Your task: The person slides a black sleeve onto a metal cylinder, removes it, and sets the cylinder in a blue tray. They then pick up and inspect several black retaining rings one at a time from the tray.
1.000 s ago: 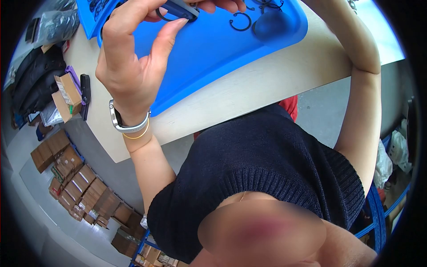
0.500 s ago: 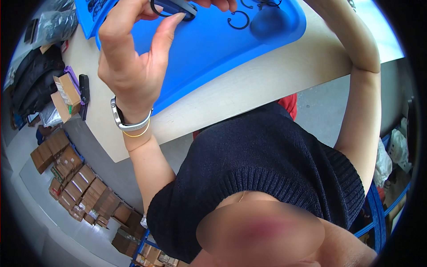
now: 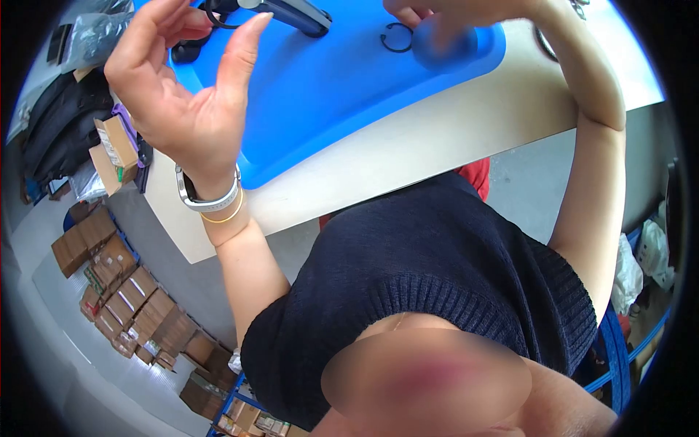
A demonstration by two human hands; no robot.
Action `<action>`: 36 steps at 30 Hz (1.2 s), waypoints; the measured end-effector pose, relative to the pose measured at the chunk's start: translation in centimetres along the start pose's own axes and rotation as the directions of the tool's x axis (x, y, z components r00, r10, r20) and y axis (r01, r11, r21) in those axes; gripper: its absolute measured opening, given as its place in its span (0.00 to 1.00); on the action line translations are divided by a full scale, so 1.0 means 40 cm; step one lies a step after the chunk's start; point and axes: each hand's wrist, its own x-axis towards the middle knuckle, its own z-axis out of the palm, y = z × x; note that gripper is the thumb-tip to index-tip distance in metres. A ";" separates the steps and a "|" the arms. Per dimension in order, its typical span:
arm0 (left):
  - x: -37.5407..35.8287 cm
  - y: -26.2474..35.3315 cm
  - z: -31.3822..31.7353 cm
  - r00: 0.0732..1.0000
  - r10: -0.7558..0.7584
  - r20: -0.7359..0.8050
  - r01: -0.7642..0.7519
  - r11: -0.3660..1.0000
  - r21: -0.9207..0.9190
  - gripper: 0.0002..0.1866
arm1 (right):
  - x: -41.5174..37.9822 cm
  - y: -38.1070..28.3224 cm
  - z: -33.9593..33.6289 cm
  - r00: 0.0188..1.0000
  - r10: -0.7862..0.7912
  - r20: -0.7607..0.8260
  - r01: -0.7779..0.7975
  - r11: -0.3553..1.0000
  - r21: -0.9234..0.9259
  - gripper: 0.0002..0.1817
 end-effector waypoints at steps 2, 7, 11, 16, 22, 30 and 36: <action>-0.002 -0.016 -0.005 1.000 -0.023 0.011 0.023 1.000 -0.009 0.33 | 0.003 -0.024 0.023 0.995 0.084 0.052 -0.076 0.987 -0.140 0.15; -0.005 -0.040 0.021 0.992 -0.127 0.015 0.127 0.981 -0.150 0.33 | 0.014 -0.091 0.041 0.929 0.364 0.069 -0.352 0.925 -0.140 0.09; -0.011 -0.025 0.029 0.982 -0.181 0.060 0.188 0.971 -0.150 0.36 | 0.024 -0.042 0.095 0.950 0.311 -0.041 -0.313 0.940 -0.138 0.08; -0.015 -0.028 0.041 0.973 -0.214 0.090 0.228 0.953 -0.199 0.35 | 0.037 -0.036 0.076 0.978 0.208 0.014 -0.196 0.941 -0.276 0.09; -0.023 -0.044 0.047 0.963 -0.248 0.103 0.266 0.931 -0.251 0.34 | 0.008 -0.032 0.054 0.976 0.218 0.003 -0.216 0.971 -0.102 0.10; -0.016 -0.027 0.034 0.942 -0.304 0.145 0.331 0.914 -0.236 0.33 | 0.023 -0.013 0.027 0.985 0.136 0.102 -0.124 0.985 -0.118 0.09; -0.013 -0.013 0.038 0.922 -0.341 0.180 0.379 0.888 -0.259 0.32 | 0.027 0.000 0.032 0.996 0.030 0.086 -0.026 0.999 -0.046 0.09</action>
